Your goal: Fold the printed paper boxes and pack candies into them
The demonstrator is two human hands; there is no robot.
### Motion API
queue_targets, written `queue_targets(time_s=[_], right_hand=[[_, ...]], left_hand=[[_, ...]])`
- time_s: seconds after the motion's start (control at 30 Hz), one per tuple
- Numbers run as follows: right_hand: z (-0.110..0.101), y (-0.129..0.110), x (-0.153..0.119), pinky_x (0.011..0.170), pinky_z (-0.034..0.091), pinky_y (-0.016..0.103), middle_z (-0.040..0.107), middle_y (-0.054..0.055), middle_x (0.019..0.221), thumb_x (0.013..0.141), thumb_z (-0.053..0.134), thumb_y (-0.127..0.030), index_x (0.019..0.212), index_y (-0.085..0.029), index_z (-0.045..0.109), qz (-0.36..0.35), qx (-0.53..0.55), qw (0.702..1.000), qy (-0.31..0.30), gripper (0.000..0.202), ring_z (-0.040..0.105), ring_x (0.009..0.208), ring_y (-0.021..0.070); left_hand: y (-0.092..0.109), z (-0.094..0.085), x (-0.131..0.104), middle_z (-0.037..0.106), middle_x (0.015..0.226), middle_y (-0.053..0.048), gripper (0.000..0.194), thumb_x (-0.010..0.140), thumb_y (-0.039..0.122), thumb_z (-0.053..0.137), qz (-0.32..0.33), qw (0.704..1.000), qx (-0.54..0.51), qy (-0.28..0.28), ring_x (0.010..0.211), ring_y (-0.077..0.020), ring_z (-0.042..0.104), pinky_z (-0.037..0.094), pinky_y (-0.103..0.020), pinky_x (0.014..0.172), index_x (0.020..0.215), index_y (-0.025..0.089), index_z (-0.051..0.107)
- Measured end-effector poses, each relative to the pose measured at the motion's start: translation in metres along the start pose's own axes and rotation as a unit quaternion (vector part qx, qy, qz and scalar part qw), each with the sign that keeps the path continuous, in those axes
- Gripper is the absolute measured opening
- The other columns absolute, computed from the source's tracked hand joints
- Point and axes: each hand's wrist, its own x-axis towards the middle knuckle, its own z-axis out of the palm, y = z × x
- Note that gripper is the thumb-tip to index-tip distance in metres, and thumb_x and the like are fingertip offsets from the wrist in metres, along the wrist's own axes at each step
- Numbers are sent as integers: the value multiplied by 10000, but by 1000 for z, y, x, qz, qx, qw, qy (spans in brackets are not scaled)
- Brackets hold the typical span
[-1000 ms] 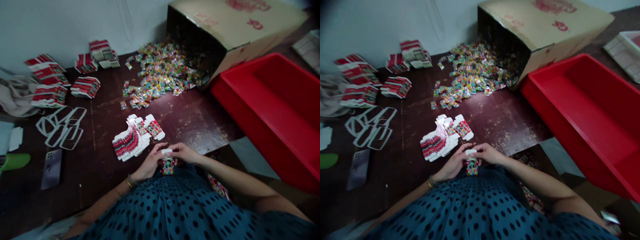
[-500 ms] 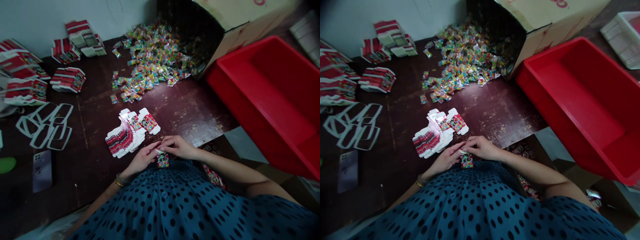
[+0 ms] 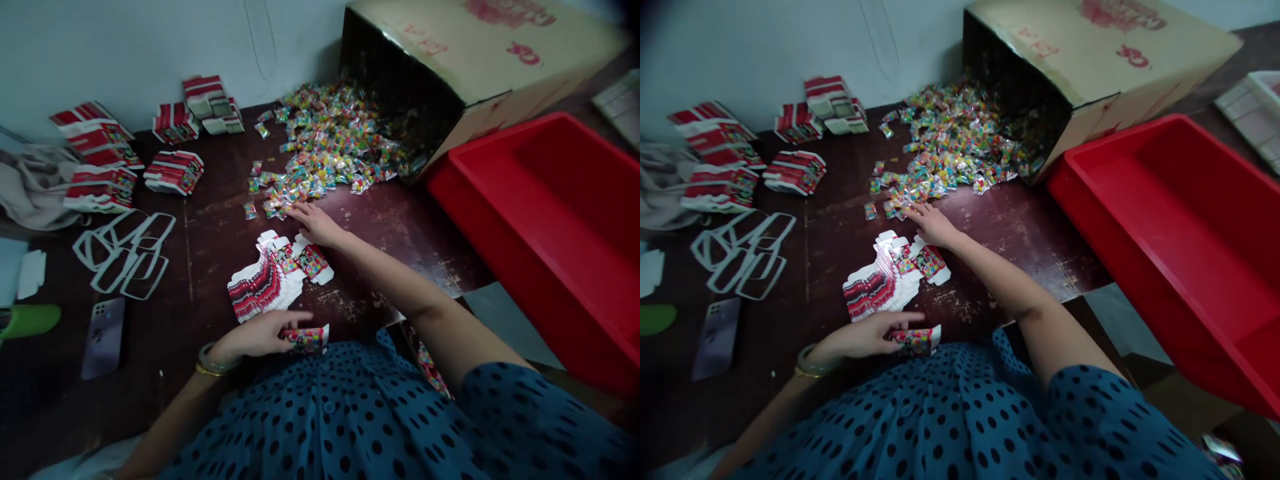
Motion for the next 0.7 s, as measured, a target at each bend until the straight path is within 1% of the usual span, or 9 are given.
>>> queue_targets(time_s=[0.1,0.17,0.23,0.3,0.37,0.4,0.43,0.6,0.7], right_hand=[[17,18,35,989,352,466,476,172,1337,792,501,-26,1263,-108,524,14,-25,1000,-11,478,429,1193,291],[19,18,33,972,377,403,546,156,1229,818,443,-30,1187,-98,551,48,17,999,19,390,483,1123,244],[13,8,15,892,428,334,592,126,1107,849,429,-76,1152,-105,531,110,112,984,79,322,543,995,193],[0,-9,-14,751,464,279,613,75,977,888,448,-177,1126,-138,504,150,252,952,85,248,569,816,146],[-17,-31,-46,638,455,240,609,23,862,889,513,-294,1060,-170,508,135,384,914,-2,211,545,679,110],[-25,-41,-60,624,449,232,601,6,828,861,571,-328,1016,-174,521,116,421,898,-53,225,532,655,100],[-32,-50,-72,631,446,229,591,-4,811,828,621,-344,963,-172,533,108,435,891,-69,236,525,658,96],[-43,-67,-97,645,417,219,553,-21,748,786,680,-322,801,-155,547,128,364,922,21,214,501,679,94],[-43,-62,-98,645,412,221,574,-16,750,830,643,-306,826,-157,586,82,322,943,-32,160,511,681,102]], left_hand=[[-2,-3,-7,675,840,2,258,657,190,689,-13,999,32,-22,777,-176,603,457,-231,698,913,214,703],[-7,1,-3,679,881,-25,292,689,219,675,-30,998,-55,27,781,-185,616,482,-251,668,979,185,658],[-12,5,6,677,959,-74,402,726,260,663,-35,978,-181,96,841,-212,638,518,-296,680,1108,161,583],[-16,8,19,669,1027,-120,450,757,294,648,-26,948,-277,157,911,-240,645,542,-357,728,1164,139,535],[-17,11,32,659,1076,-144,454,765,298,643,-10,927,-318,198,960,-259,637,547,-398,765,1170,125,533],[-17,12,38,654,1098,-145,459,766,293,641,-4,924,-323,207,982,-266,630,551,-404,766,1180,127,532],[-15,14,44,650,1118,-139,465,768,286,638,2,924,-320,209,1009,-271,619,554,-403,764,1196,137,531],[-5,27,62,634,1178,-82,426,756,233,637,33,948,-251,194,1104,-262,562,555,-351,787,1173,176,574],[-2,33,62,624,1166,-89,463,768,224,602,51,943,-273,186,1053,-246,587,569,-328,722,1219,176,510]])
